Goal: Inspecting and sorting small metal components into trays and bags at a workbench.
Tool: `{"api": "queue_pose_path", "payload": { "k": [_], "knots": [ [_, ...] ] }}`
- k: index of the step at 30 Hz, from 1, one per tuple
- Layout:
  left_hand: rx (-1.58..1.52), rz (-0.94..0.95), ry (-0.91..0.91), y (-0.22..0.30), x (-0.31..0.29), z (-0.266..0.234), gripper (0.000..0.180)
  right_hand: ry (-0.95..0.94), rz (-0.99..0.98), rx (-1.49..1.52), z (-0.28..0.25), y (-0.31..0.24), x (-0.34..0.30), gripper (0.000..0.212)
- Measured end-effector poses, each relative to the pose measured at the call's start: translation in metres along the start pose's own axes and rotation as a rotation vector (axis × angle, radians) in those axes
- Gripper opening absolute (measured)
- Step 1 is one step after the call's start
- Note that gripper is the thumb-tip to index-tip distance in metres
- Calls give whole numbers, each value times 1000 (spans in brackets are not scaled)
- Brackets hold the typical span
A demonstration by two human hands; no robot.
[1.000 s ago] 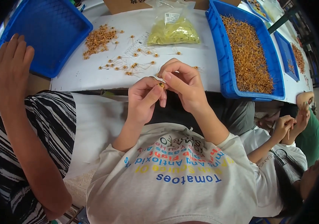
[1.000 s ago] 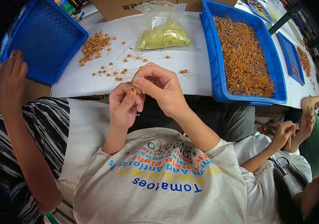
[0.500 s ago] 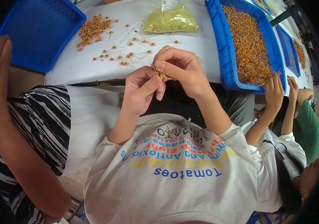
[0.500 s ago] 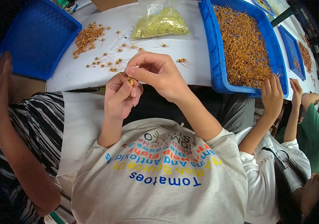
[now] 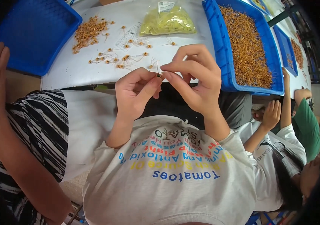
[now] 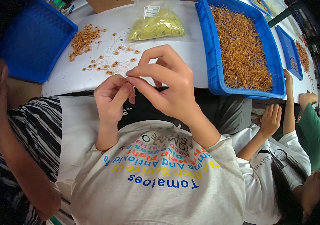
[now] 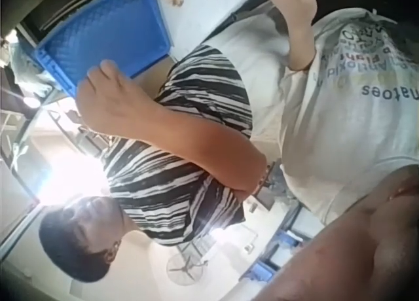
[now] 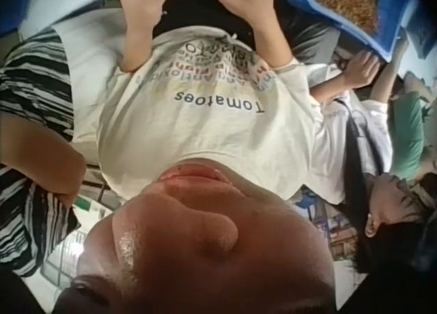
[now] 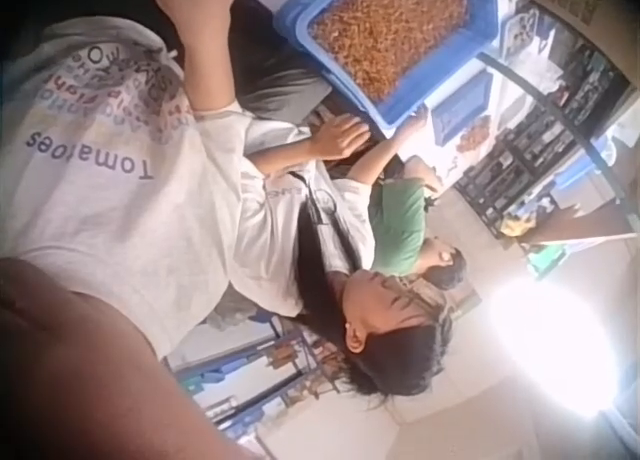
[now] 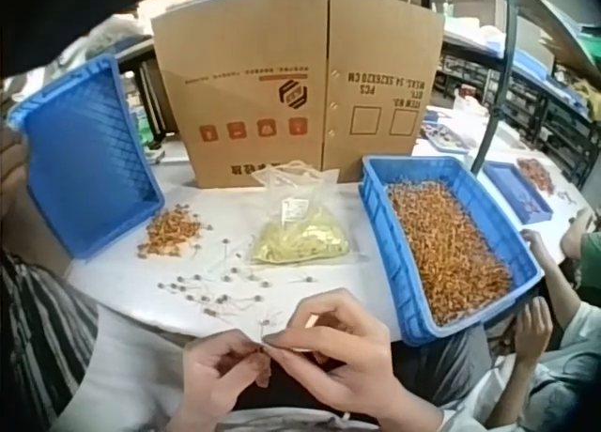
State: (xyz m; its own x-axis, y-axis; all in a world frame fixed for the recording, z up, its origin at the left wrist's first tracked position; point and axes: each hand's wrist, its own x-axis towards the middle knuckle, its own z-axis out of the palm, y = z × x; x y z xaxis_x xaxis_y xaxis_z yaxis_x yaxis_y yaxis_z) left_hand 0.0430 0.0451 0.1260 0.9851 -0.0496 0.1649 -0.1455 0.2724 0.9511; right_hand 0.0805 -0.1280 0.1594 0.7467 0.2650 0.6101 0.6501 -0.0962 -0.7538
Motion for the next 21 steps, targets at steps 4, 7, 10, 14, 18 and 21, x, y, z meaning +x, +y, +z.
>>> {"api": "queue_pose_path", "payload": {
  "k": [4, 7, 10, 14, 18, 21],
  "knots": [
    [0, 28, 10, -1, 1, 5, 4, 126, -129, -121, 3, 2, -4, 15],
    [-99, 11, 56, -2, 1, 6, 4, 170, -109, -119, 7, 2, -9, 16],
    [-198, -7, 97, -3, 1, 7, 5, 218, -88, -121, 8, 2, -12, 17],
    [-121, -56, 72, -4, 2, 10, 4, 265, -192, -194, 8, 4, -15, 18],
    [25, -32, 62, -2, 4, 11, 4, 197, -187, -300, 2, 1, -18, 16],
    [97, -24, 56, -2, 7, 12, 3, 158, -193, -364, -1, 0, -20, 16]
  ]
}}
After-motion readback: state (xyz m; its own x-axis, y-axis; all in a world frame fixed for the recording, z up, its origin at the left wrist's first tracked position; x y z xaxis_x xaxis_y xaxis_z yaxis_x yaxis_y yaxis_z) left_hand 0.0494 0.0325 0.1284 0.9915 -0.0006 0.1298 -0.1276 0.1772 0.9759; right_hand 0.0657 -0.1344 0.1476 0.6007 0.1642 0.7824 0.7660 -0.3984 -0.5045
